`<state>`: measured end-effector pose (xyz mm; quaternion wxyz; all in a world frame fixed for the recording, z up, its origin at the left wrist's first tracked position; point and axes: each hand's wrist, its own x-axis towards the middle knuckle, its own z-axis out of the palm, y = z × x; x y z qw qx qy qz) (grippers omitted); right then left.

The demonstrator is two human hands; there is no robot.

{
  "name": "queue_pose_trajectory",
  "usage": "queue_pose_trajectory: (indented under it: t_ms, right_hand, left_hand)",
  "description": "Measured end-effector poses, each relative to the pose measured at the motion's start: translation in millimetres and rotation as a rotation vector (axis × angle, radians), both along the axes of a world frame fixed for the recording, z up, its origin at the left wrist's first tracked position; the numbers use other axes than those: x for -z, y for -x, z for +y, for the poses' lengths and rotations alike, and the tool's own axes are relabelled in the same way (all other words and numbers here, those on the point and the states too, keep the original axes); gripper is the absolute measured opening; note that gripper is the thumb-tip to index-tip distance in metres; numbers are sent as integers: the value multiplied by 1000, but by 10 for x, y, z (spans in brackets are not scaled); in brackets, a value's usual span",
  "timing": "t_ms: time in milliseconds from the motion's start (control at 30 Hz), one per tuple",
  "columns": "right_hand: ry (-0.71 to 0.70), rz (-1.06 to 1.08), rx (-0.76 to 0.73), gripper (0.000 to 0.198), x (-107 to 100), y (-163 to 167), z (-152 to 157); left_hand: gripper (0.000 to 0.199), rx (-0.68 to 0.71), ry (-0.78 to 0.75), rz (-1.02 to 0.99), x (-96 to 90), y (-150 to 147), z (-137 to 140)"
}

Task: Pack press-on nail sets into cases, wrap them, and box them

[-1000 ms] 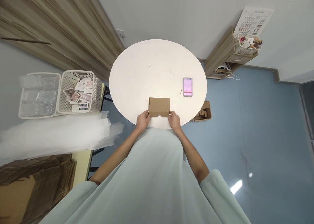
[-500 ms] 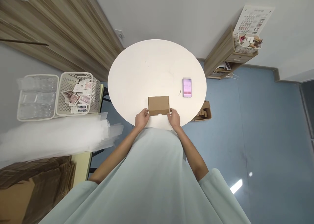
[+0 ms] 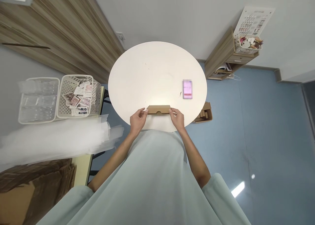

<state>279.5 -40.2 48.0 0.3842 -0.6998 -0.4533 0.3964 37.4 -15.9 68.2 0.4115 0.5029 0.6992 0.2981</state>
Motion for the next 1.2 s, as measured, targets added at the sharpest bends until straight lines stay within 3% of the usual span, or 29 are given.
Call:
queue_pose_trajectory:
  t_ms: [133,267,533,867,1200]
  right_hand:
    - [122,-47,23,58,-175,-3,-16]
    - [181,-45,11,58,-106,-4,-46]
    - [76,45,-50,59,166,-24,-69]
    - [8,-40,-62,60,398,-7,-77]
    - [-5,-34,-56,50,391,36,-57]
  left_hand:
    - [39,-28,-19,-26,-104,-15,-17]
    - [36,22,12,1,32,-4,-41]
    - [39,111,-26,-31,293,89,-35]
    - [37,117,-80,-117,478,81,-50]
    - [29,145,-53,-87,505,73,-9]
